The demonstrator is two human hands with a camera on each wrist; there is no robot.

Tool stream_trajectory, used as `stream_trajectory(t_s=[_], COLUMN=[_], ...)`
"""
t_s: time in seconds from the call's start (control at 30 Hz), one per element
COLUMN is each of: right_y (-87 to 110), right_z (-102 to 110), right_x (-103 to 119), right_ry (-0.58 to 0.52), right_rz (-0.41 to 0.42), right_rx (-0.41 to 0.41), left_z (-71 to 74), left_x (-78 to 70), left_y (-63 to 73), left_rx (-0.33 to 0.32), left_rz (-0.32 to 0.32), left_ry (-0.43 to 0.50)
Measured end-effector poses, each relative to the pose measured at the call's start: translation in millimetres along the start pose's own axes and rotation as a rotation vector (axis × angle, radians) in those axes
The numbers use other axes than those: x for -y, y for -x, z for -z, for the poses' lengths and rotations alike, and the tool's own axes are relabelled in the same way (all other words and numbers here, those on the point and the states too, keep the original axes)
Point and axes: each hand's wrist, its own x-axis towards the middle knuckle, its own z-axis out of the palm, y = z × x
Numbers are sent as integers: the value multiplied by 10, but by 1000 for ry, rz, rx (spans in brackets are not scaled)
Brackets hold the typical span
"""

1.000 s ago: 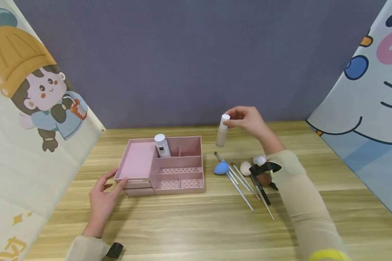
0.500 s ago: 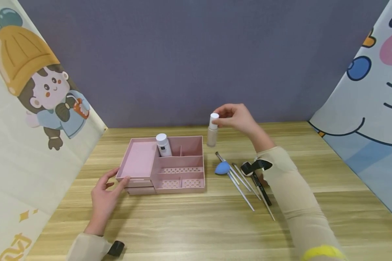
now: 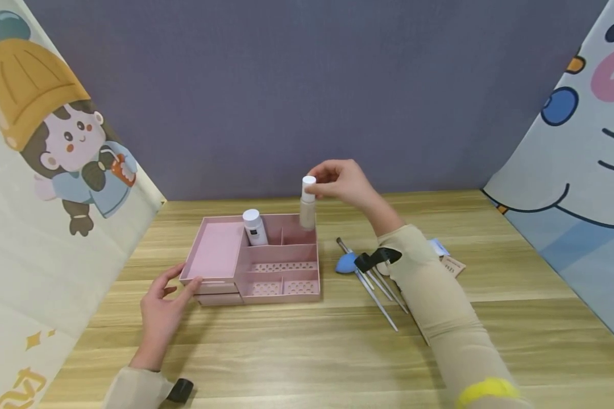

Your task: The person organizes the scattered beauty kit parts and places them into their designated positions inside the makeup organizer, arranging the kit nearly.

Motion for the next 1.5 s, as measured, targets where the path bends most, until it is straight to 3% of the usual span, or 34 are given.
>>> stream_trajectory(t_s=[0.6,1.17,1.5], right_y=[-179,-296,-332], right_z=[-417,-727,-831], right_x=[16,-123,-265], right_ry=[6,-18,44], right_rz=[2,-83,-66], right_rx=[73,64,55], left_z=[-9,-10,-7], left_x=[-12,0,4], left_y=[-16,-11,-9], left_rx=[-9,-11,-2], left_rz=[-1,-6,-3], left_ry=[-1,0,13])
